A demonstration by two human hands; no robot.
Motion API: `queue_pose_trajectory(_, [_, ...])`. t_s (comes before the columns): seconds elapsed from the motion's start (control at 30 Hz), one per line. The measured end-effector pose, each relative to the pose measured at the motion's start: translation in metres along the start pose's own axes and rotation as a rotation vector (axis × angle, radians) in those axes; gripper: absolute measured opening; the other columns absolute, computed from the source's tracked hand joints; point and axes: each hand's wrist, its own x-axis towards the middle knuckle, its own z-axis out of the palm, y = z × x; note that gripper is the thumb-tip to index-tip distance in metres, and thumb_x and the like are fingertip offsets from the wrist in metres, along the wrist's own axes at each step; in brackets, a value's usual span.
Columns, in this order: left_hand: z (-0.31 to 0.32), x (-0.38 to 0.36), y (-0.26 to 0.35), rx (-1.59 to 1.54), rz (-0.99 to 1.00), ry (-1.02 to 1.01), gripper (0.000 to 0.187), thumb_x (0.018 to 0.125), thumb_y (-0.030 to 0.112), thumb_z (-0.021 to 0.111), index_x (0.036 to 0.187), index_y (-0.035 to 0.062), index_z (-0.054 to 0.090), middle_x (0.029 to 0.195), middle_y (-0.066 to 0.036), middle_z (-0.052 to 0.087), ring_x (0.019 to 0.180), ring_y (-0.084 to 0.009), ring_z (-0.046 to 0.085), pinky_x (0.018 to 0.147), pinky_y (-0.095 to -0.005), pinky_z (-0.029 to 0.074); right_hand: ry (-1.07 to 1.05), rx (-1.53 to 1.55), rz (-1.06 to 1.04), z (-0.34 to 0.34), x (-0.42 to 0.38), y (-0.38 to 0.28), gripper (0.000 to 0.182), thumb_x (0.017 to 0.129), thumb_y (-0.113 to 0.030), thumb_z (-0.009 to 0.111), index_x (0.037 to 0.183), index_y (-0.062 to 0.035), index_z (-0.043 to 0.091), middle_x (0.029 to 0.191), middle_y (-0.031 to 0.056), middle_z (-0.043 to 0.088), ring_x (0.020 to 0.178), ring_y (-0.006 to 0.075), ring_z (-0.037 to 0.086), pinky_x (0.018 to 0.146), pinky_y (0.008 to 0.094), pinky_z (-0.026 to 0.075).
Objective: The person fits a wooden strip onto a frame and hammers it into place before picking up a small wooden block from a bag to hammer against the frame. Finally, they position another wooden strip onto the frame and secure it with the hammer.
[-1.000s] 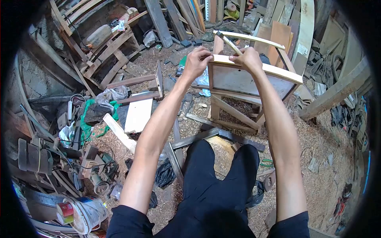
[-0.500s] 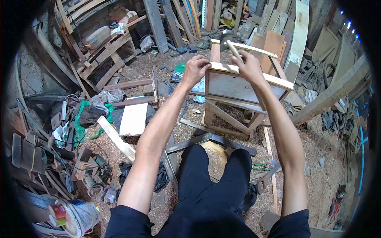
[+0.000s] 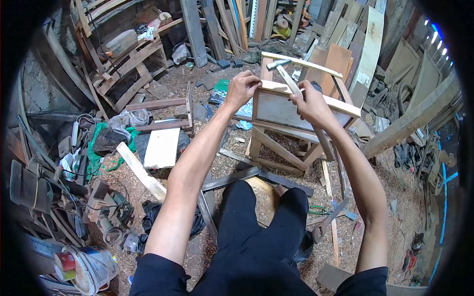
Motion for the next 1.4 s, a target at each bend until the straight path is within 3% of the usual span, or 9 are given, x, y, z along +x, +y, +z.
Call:
queue_pose_trajectory(0.07, [-0.003, 0.001, 0.004, 0.034, -0.016, -0.024, 0.013, 0.079, 0.009, 0.07, 0.087, -0.0008, 0.068, 0.082, -0.01, 0.063, 0.075, -0.0216, 0.065, 0.068, -0.0301, 0.052, 0.022, -0.089, -0.003, 0.003, -0.002, 0.0, 0.035, 0.09, -0.02, 0.06, 0.113, 0.0028, 0.047, 0.075, 0.0128, 0.061, 0.054, 0.0162, 0.058, 0.049, 0.0335, 0.047])
queue_pose_trajectory(0.13, [-0.002, -0.001, 0.0, 0.03, 0.013, -0.003, 0.013, 0.079, 0.01, 0.07, 0.087, -0.0004, 0.069, 0.082, -0.01, 0.063, 0.075, -0.0218, 0.065, 0.068, -0.0302, 0.053, 0.092, -0.151, -0.093, 0.008, 0.0, 0.007, 0.036, 0.088, -0.017, 0.061, 0.114, 0.004, 0.049, 0.081, 0.0176, 0.064, 0.064, 0.0235, 0.064, 0.058, 0.0371, 0.05])
queue_pose_trajectory(0.2, [-0.001, 0.0, -0.004, 0.026, 0.038, 0.013, 0.013, 0.079, 0.01, 0.07, 0.087, -0.0001, 0.069, 0.081, -0.01, 0.062, 0.075, -0.022, 0.066, 0.068, -0.0303, 0.053, 0.115, -0.194, -0.196, 0.013, 0.001, 0.011, 0.038, 0.083, -0.015, 0.064, 0.113, 0.0047, 0.051, 0.089, 0.0303, 0.063, 0.089, 0.0446, 0.062, 0.081, 0.0467, 0.047])
queue_pose_trajectory(0.23, [0.0, 0.001, -0.006, -0.001, 0.018, 0.015, 0.012, 0.078, 0.011, 0.071, 0.085, 0.0016, 0.069, 0.079, -0.009, 0.062, 0.075, -0.0228, 0.064, 0.067, -0.032, 0.051, 0.082, -0.193, -0.184, 0.013, 0.003, 0.01, 0.038, 0.083, -0.013, 0.062, 0.114, 0.0054, 0.052, 0.09, 0.0314, 0.062, 0.09, 0.0458, 0.061, 0.082, 0.0475, 0.046])
queue_pose_trajectory(0.33, [0.002, 0.002, -0.008, -0.042, -0.01, 0.02, 0.011, 0.076, 0.013, 0.071, 0.082, 0.0031, 0.07, 0.076, -0.009, 0.062, 0.074, -0.0239, 0.062, 0.066, -0.0337, 0.05, 0.111, -0.171, -0.32, 0.019, 0.004, 0.01, 0.032, 0.085, -0.011, 0.059, 0.112, 0.0062, 0.052, 0.089, 0.0315, 0.062, 0.09, 0.0467, 0.06, 0.081, 0.0491, 0.045])
queue_pose_trajectory(0.5, [0.002, -0.001, -0.007, -0.088, -0.032, 0.024, 0.01, 0.076, 0.011, 0.07, 0.083, 0.0031, 0.07, 0.076, -0.009, 0.061, 0.074, -0.0241, 0.062, 0.067, -0.0332, 0.05, 0.082, -0.219, -0.266, 0.021, 0.002, -0.002, 0.027, 0.088, -0.008, 0.053, 0.112, 0.0031, 0.053, 0.086, 0.0301, 0.062, 0.086, 0.0461, 0.06, 0.075, 0.0493, 0.045])
queue_pose_trajectory(1.13, [0.002, -0.002, -0.009, -0.056, -0.009, 0.017, 0.015, 0.077, 0.009, 0.071, 0.089, 0.0002, 0.07, 0.08, -0.011, 0.064, 0.076, -0.0216, 0.067, 0.069, -0.0296, 0.053, 0.02, -0.294, -0.336, 0.021, 0.003, 0.004, 0.041, 0.086, -0.001, 0.048, 0.127, -0.0021, 0.049, 0.086, 0.0262, 0.062, 0.082, 0.0413, 0.061, 0.073, 0.0462, 0.045])
queue_pose_trajectory(1.23, [0.003, -0.002, -0.007, -0.108, -0.038, 0.025, 0.013, 0.076, 0.01, 0.07, 0.087, 0.0014, 0.07, 0.08, -0.011, 0.063, 0.076, -0.0229, 0.066, 0.069, -0.0307, 0.053, 0.162, -0.202, -0.395, 0.028, 0.001, 0.003, 0.037, 0.086, -0.001, 0.047, 0.123, -0.0008, 0.05, 0.085, 0.0256, 0.062, 0.081, 0.0418, 0.061, 0.073, 0.0457, 0.045])
queue_pose_trajectory(1.4, [0.001, 0.0, -0.007, -0.11, -0.026, 0.036, 0.012, 0.076, 0.01, 0.07, 0.085, 0.0022, 0.071, 0.079, -0.01, 0.062, 0.075, -0.024, 0.065, 0.069, -0.0317, 0.053, 0.064, -0.262, -0.362, 0.024, 0.002, 0.0, 0.033, 0.086, 0.0, 0.047, 0.119, 0.0003, 0.051, 0.083, 0.0269, 0.061, 0.079, 0.0431, 0.06, 0.071, 0.0468, 0.045])
